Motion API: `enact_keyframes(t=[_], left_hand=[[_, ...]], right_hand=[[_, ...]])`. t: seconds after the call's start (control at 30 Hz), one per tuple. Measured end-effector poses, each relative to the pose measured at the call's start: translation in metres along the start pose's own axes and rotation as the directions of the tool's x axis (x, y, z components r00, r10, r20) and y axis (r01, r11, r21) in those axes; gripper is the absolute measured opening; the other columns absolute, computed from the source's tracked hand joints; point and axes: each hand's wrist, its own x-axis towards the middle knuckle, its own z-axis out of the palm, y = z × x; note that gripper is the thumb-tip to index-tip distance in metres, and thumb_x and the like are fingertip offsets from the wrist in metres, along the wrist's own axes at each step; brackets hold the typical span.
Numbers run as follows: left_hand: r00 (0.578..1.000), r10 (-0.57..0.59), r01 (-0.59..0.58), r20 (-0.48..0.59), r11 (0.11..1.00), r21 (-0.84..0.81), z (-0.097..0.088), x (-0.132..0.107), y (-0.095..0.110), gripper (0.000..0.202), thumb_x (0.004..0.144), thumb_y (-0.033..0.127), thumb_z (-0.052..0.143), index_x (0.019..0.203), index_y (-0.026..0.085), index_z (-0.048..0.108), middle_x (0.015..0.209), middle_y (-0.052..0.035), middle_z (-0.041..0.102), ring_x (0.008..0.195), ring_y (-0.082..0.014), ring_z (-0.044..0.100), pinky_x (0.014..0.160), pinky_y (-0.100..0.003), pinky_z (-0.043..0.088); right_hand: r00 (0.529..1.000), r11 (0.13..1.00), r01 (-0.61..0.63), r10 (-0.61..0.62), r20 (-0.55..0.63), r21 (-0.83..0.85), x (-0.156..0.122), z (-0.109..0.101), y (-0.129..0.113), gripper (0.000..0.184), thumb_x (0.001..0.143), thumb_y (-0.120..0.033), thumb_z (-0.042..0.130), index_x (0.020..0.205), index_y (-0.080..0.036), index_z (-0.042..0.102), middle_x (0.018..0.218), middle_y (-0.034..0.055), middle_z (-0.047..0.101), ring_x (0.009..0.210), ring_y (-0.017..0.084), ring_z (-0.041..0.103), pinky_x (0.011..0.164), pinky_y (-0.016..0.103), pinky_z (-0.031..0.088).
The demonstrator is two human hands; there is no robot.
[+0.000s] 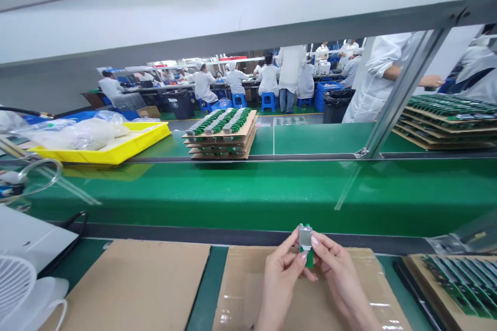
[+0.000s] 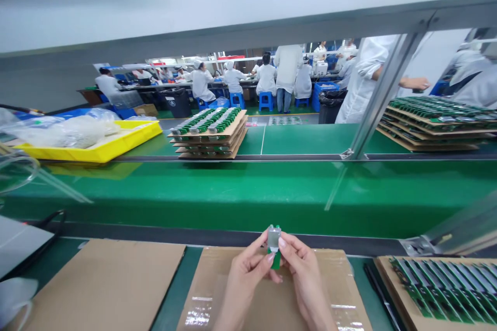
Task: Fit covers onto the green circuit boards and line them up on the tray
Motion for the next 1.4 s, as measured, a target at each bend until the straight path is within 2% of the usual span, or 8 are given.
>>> enact_keyframes(t=[0.13,0.53,0.87,1.4], left_hand=[[1.0,-0.007,0.007,0.004,1.0,-0.021,-0.0013,0.003,-0.0032,0.075,0.073,0.049,0.069,0.134,0.01,0.047,0.056,-0.0007,0.065,0.057,-0.0155,0.058,0.068,-0.027,0.047],[0.999,-0.03,0.029,0.024,0.999,0.032,-0.0068,0.0043,-0.0031,0.076,0.075,0.05,0.069,0.136,0.014,0.044,0.059,-0.0004,0.066,0.062,-0.0159,0.06,0.075,-0.028,0.047],[0.997,-0.039,0.035,-0.073,0.998,-0.056,-0.0007,0.0046,-0.0009,0.082,0.063,0.053,0.077,0.129,0.011,0.053,0.059,-0.0012,0.067,0.056,-0.0149,0.058,0.067,-0.026,0.05],[0.997,-0.033,0.031,-0.069,0.999,-0.038,-0.0001,0.0044,0.0001,0.077,0.065,0.052,0.076,0.128,0.015,0.054,0.056,0.0008,0.065,0.057,-0.0137,0.056,0.068,-0.025,0.048]], right_hand=[[0.999,1.0,0.022,-0.022,0.024,0.003,-0.0006,0.0013,-0.0008,0.036,0.068,-0.042,0.076,0.093,-0.016,0.074,0.065,0.0029,0.06,0.054,0.009,0.042,0.043,0.019,0.037],[0.997,0.998,0.058,-0.058,0.047,0.002,0.0019,0.0024,-0.0018,0.033,0.072,-0.042,0.074,0.094,-0.017,0.074,0.074,0.0043,0.065,0.058,0.008,0.044,0.05,0.018,0.037],[0.995,0.996,0.084,-0.084,0.047,0.004,0.0046,0.0066,-0.0046,0.03,0.074,-0.041,0.073,0.092,-0.017,0.074,0.077,0.0053,0.068,0.06,0.008,0.049,0.055,0.018,0.038],[0.996,0.997,0.075,-0.076,0.053,0.011,0.0037,0.0068,-0.005,0.033,0.072,-0.043,0.074,0.092,-0.016,0.074,0.077,0.0069,0.07,0.06,0.009,0.051,0.055,0.019,0.039]])
